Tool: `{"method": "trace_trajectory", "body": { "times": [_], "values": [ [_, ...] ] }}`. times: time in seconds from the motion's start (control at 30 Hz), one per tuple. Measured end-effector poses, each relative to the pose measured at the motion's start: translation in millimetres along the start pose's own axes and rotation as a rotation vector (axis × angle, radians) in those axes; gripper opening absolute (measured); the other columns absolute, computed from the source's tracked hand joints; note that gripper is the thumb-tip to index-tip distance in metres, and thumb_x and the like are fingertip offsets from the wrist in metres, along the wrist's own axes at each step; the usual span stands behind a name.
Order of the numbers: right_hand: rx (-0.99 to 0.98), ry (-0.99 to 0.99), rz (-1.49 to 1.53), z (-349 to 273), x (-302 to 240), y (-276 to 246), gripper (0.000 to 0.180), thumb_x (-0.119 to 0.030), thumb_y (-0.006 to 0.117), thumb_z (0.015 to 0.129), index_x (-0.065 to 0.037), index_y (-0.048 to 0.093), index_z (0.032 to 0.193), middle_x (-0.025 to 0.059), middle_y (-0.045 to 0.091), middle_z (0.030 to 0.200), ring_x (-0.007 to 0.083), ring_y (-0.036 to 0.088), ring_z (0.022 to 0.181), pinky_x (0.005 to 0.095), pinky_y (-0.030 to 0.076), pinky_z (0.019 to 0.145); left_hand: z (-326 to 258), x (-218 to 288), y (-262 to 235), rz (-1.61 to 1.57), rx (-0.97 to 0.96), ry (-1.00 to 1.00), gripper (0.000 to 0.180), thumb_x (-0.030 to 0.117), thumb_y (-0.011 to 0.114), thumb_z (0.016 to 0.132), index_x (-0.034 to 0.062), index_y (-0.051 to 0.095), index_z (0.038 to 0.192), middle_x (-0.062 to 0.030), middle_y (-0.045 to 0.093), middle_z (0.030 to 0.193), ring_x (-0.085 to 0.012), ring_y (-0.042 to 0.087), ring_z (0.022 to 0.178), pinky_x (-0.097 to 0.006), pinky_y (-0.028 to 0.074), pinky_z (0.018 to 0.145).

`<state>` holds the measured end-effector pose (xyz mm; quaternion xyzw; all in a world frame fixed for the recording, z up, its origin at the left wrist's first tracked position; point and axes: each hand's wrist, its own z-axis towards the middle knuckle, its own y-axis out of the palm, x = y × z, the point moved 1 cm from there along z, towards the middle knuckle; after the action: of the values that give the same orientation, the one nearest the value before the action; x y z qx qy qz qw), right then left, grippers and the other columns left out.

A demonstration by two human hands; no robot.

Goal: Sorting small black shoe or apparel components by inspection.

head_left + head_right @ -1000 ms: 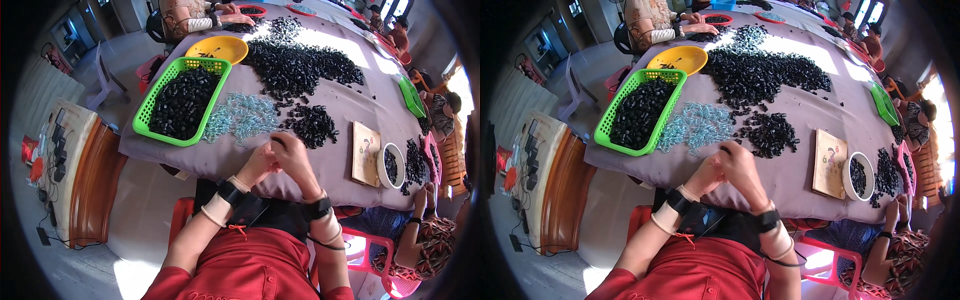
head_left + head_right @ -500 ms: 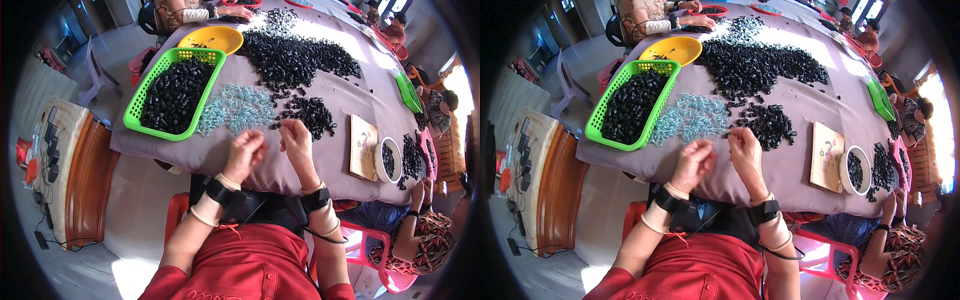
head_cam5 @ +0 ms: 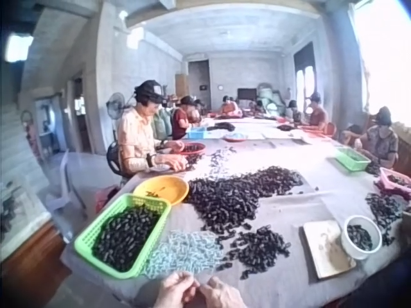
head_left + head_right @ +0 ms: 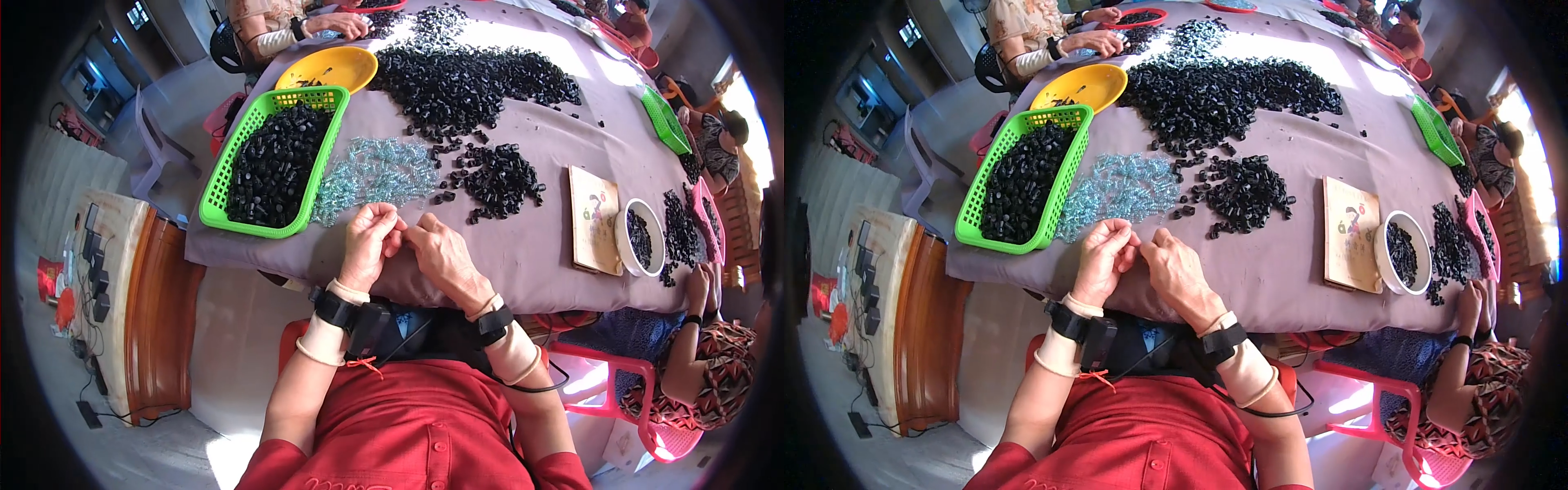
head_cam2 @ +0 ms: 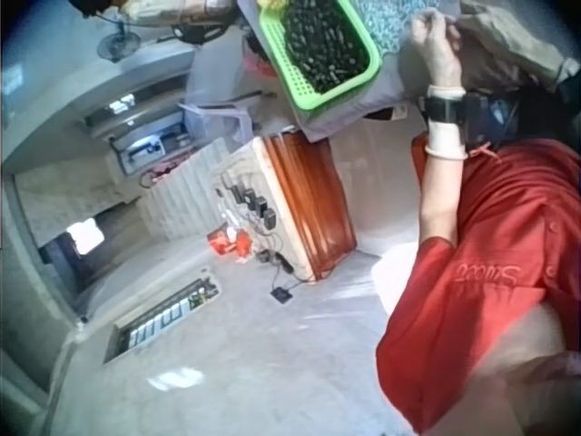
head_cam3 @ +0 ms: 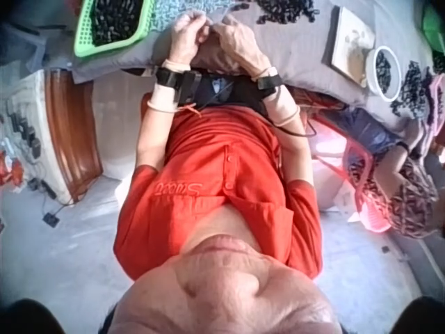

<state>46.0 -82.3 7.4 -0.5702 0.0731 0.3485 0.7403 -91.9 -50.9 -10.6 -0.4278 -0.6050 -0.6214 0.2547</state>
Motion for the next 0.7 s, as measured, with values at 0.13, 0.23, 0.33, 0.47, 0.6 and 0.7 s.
{"method": "trace_trajectory", "body": {
  "times": [0.13, 0.23, 0.33, 0.47, 0.6, 0.7],
  "values": [
    [-0.004, -0.123, -0.035, -7, -4, -3, 0.008, -0.005, 0.048, 0.073, -0.003, 0.052, 0.080, 0.0122, 0.049, 0.078, 0.0285, 0.055, 0.073, 0.0385, 0.046, 0.060, 6, 0, 7, 0.071, 0.000, -0.031, 0.006, 0.009, 0.051, 0.088, 0.0055, 0.052, 0.093, -0.0046, 0.058, 0.073, -0.0048, 0.047, 0.051, -0.016, 0.034, 0.041],
    [0.082, -0.119, -0.049, -14, 0, 3, 0.010, -0.005, 0.049, 0.074, -0.004, 0.048, 0.084, 0.0115, 0.048, 0.078, 0.0271, 0.054, 0.073, 0.0386, 0.046, 0.060, 18, 2, 17, 0.201, -0.008, -0.057, 0.006, 0.010, 0.053, 0.087, 0.0054, 0.053, 0.092, -0.0032, 0.059, 0.074, -0.0031, 0.046, 0.051, -0.015, 0.034, 0.041],
    [0.058, 0.007, -0.045, -22, 8, 1, 0.011, -0.005, 0.048, 0.076, -0.004, 0.046, 0.086, 0.0131, 0.048, 0.078, 0.0300, 0.053, 0.071, 0.0395, 0.046, 0.060, 28, 7, 33, 0.483, -0.065, -0.031, 0.010, 0.010, 0.058, 0.082, 0.0033, 0.056, 0.088, -0.0024, 0.059, 0.075, -0.0029, 0.048, 0.051, -0.015, 0.036, 0.042],
    [0.276, 0.149, 0.150, -29, 17, -11, 0.011, -0.001, 0.048, 0.078, -0.003, 0.046, 0.089, 0.0162, 0.050, 0.082, 0.0348, 0.053, 0.073, 0.0404, 0.044, 0.060, 44, -4, 43, 0.884, -0.102, 0.273, 0.012, 0.008, 0.059, 0.077, 0.0014, 0.057, 0.087, -0.0044, 0.060, 0.077, -0.0104, 0.053, 0.056, -0.022, 0.044, 0.049],
    [0.445, 0.251, 0.287, -35, 26, -17, 0.010, 0.000, 0.052, 0.080, -0.002, 0.049, 0.090, 0.0149, 0.054, 0.077, 0.0304, 0.055, 0.068, 0.0354, 0.044, 0.058, 54, -16, 63, 1.343, -0.049, 0.475, 0.015, 0.006, 0.060, 0.073, 0.0083, 0.060, 0.088, -0.0118, 0.057, 0.080, -0.0261, 0.058, 0.071, -0.034, 0.048, 0.063],
    [0.478, 0.360, 0.387, -35, 26, -19, 0.007, -0.002, 0.053, 0.082, -0.001, 0.051, 0.089, 0.0125, 0.056, 0.071, 0.0228, 0.055, 0.061, 0.0307, 0.044, 0.058, 56, -21, 69, 1.479, -0.047, 0.480, 0.013, 0.009, 0.061, 0.074, 0.0098, 0.060, 0.087, -0.0127, 0.055, 0.084, -0.0293, 0.058, 0.075, -0.037, 0.048, 0.065]
  ]
}}
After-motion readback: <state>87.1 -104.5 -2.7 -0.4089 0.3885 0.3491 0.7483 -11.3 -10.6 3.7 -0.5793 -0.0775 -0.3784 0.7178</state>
